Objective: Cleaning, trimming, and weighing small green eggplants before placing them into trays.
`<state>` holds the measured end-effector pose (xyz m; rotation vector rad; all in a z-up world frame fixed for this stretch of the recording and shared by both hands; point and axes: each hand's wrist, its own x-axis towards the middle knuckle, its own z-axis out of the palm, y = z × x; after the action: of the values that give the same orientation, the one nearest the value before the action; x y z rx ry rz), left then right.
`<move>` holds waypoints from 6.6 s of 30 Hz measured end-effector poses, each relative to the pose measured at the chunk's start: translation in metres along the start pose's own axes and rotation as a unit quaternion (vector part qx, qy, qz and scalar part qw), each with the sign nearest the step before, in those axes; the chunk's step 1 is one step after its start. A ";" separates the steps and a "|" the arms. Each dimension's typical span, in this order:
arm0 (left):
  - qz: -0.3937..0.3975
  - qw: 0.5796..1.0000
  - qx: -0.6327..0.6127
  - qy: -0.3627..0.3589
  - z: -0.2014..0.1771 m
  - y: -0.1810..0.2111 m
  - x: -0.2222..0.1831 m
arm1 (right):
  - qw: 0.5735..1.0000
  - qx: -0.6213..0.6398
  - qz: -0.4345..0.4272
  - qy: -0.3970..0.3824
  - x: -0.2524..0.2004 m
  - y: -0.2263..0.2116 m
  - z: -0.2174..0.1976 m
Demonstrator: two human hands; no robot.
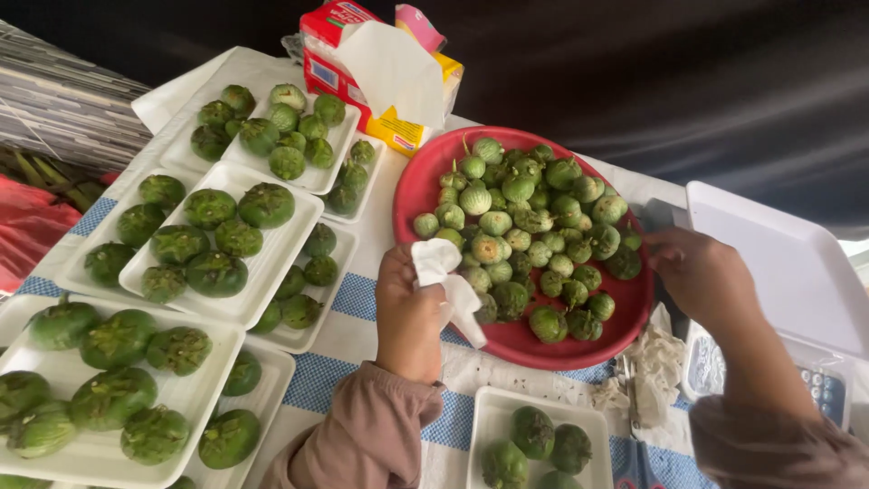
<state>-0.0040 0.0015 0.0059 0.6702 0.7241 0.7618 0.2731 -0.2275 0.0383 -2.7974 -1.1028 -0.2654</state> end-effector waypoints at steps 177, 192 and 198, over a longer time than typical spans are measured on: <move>-0.086 0.970 -0.065 -0.220 -0.002 -0.096 -0.022 | 0.823 0.559 -0.098 0.025 -0.133 -0.127 0.038; 0.047 0.966 0.117 -0.224 0.004 -0.082 -0.047 | 0.924 0.312 -0.122 0.182 -0.133 -0.128 0.044; 0.051 0.962 0.146 -0.225 0.005 -0.075 -0.053 | 0.928 0.264 -0.149 0.218 -0.134 -0.130 0.045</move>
<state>0.0003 -0.0830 -0.0302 1.1134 0.3862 0.5697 0.0930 -0.2134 -0.0267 -1.9748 -1.2472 -0.5032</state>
